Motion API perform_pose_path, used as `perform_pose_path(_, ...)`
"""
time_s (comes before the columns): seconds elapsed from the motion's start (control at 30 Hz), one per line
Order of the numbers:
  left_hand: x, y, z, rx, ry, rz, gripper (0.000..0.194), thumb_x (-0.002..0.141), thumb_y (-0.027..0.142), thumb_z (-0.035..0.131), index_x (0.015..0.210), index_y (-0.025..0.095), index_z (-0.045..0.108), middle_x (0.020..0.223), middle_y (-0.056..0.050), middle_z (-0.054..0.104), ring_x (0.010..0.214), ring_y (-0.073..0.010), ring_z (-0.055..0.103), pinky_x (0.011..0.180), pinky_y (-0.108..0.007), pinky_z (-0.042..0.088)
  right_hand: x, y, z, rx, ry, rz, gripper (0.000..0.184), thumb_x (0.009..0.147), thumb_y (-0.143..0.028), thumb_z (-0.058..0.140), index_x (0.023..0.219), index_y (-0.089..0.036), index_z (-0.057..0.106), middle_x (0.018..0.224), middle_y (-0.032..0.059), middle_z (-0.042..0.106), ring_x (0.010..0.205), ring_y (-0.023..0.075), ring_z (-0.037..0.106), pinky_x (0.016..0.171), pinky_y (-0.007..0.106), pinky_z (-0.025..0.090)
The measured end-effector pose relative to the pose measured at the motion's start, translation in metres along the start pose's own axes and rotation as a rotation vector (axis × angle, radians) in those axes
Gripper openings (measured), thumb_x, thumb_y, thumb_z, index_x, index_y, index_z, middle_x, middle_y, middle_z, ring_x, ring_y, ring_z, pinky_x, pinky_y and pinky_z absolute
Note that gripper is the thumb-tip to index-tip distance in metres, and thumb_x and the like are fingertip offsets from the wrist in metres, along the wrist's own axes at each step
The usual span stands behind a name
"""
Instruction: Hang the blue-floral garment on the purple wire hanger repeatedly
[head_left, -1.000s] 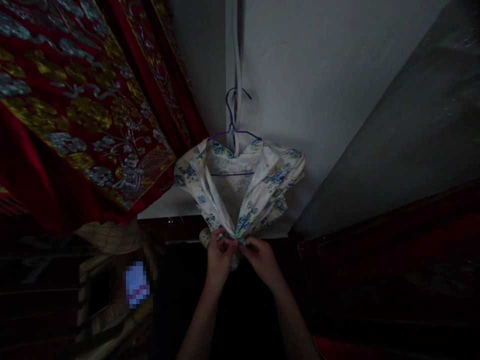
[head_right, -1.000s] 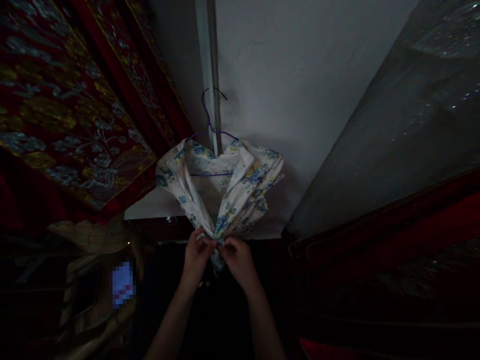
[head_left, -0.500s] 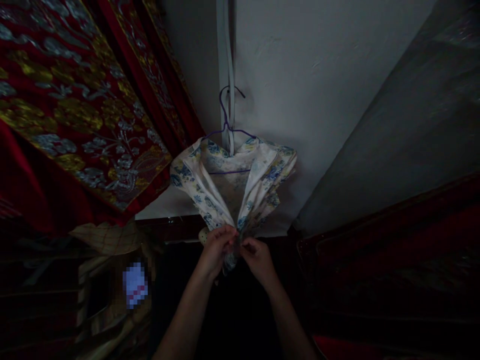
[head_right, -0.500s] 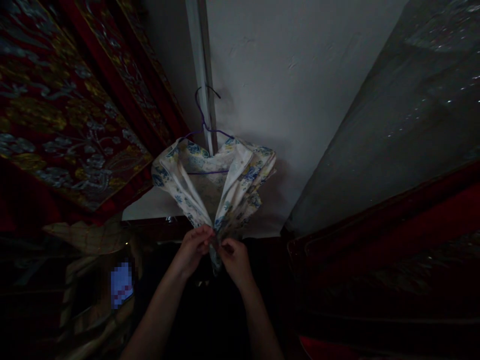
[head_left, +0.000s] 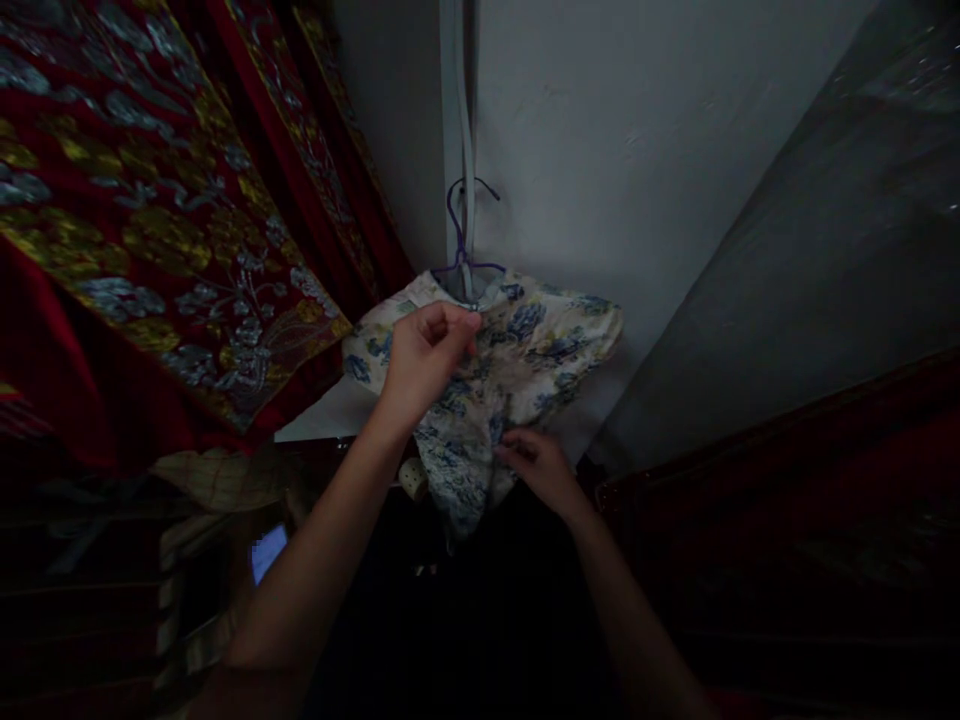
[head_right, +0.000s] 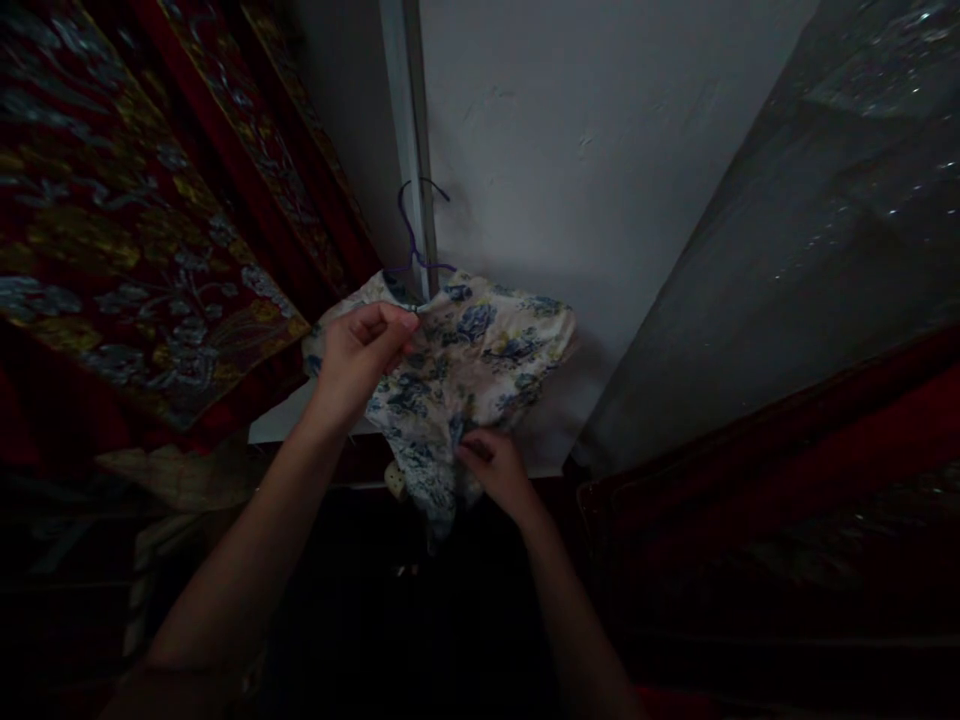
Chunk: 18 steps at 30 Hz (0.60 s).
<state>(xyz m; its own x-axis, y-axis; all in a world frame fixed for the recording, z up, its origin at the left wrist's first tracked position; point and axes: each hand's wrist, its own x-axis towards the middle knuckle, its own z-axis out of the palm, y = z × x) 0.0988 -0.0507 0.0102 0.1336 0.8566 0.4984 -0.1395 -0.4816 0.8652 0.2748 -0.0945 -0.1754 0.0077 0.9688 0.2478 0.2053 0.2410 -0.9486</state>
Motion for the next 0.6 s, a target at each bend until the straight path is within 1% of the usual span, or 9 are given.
perform_pose_path(0.07,-0.005,-0.006,0.0,0.016,-0.033,0.024,0.019,0.083,0.029,0.071,0.071,0.017,0.062,0.055,0.004,0.058,0.045,-0.0063,0.042,0.043,-0.02,0.03,0.017,-0.041,-0.009,0.038,0.088,-0.121,0.034,0.086,-0.047,0.068,0.109,-0.021,0.07,0.087,0.0043,0.072,0.075,0.0186,0.064,0.067,0.031,0.049)
perform_pose_path(0.13,-0.006,-0.009,0.0,0.014,-0.06,0.039,0.021,0.085,0.03,0.07,0.071,0.018,0.06,0.055,0.004,0.057,0.045,-0.0067,0.042,0.045,-0.021,0.032,0.036,-0.087,-0.015,0.047,0.133,-0.323,0.046,0.094,-0.043,0.061,0.136,-0.026,0.057,0.088,0.0024,0.071,0.069,0.0167,0.061,0.063,0.029,0.048)
perform_pose_path(0.17,-0.006,-0.009,0.001,0.012,-0.07,0.051,0.021,0.085,0.031,0.07,0.072,0.018,0.06,0.056,0.004,0.056,0.046,-0.007,0.043,0.046,-0.021,0.033,0.046,-0.108,-0.016,0.016,0.136,-0.416,0.048,0.097,-0.041,0.058,0.142,-0.027,0.052,0.09,0.0019,0.07,0.067,0.0158,0.06,0.062,0.029,0.048)
perform_pose_path(0.2,-0.005,-0.01,0.001,0.01,-0.077,0.067,0.022,0.086,0.031,0.07,0.072,0.018,0.059,0.057,0.004,0.056,0.048,-0.0073,0.045,0.047,-0.021,0.034,0.054,-0.124,-0.016,-0.041,0.129,-0.494,0.045,0.098,-0.039,0.056,0.142,-0.027,0.053,0.092,0.0021,0.07,0.069,0.0158,0.06,0.063,0.029,0.047)
perform_pose_path(0.27,-0.007,-0.011,0.003,0.006,-0.074,0.1,0.024,0.086,0.034,0.071,0.073,0.018,0.058,0.058,0.004,0.056,0.05,-0.0078,0.047,0.049,-0.021,0.035,0.066,-0.145,-0.012,-0.18,0.129,-0.618,0.029,0.1,-0.035,0.053,0.124,-0.024,0.063,0.09,0.002,0.068,0.073,0.0158,0.06,0.066,0.028,0.047)
perform_pose_path(0.33,-0.011,-0.014,0.004,-0.012,-0.062,0.115,0.027,0.085,0.039,0.072,0.074,0.019,0.058,0.059,0.004,0.056,0.051,-0.0082,0.047,0.05,-0.021,0.036,0.071,-0.149,-0.007,-0.285,0.184,-0.679,0.018,0.1,-0.031,0.052,0.098,-0.02,0.067,0.079,0.0004,0.064,0.071,0.0148,0.059,0.066,0.028,0.044)
perform_pose_path(0.4,-0.016,-0.022,0.004,-0.035,-0.065,0.102,0.03,0.086,0.043,0.072,0.075,0.019,0.056,0.059,0.004,0.055,0.051,-0.0085,0.047,0.051,-0.021,0.037,0.07,-0.145,0.0,-0.316,0.272,-0.698,0.021,0.099,-0.028,0.053,0.082,-0.02,0.061,0.069,-0.0021,0.058,0.064,0.013,0.055,0.063,0.027,0.041)
perform_pose_path(0.5,-0.024,-0.042,0.005,-0.037,-0.065,0.057,0.029,0.088,0.044,0.067,0.077,0.019,0.055,0.059,0.005,0.053,0.052,-0.0094,0.047,0.052,-0.022,0.037,0.069,-0.145,0.009,-0.263,0.359,-0.723,0.021,0.098,-0.026,0.054,0.078,-0.02,0.057,0.065,-0.0041,0.053,0.06,0.0116,0.051,0.06,0.026,0.038)
perform_pose_path(0.6,-0.037,-0.073,0.002,0.167,-0.088,-0.005,0.024,0.09,0.037,0.062,0.076,0.019,0.056,0.064,0.003,0.055,0.057,-0.0109,0.05,0.055,-0.023,0.038,0.074,-0.163,0.008,-0.099,0.498,-0.749,0.023,0.1,-0.027,0.051,0.079,-0.021,0.054,0.063,-0.0056,0.049,0.057,0.0106,0.049,0.057,0.025,0.037)
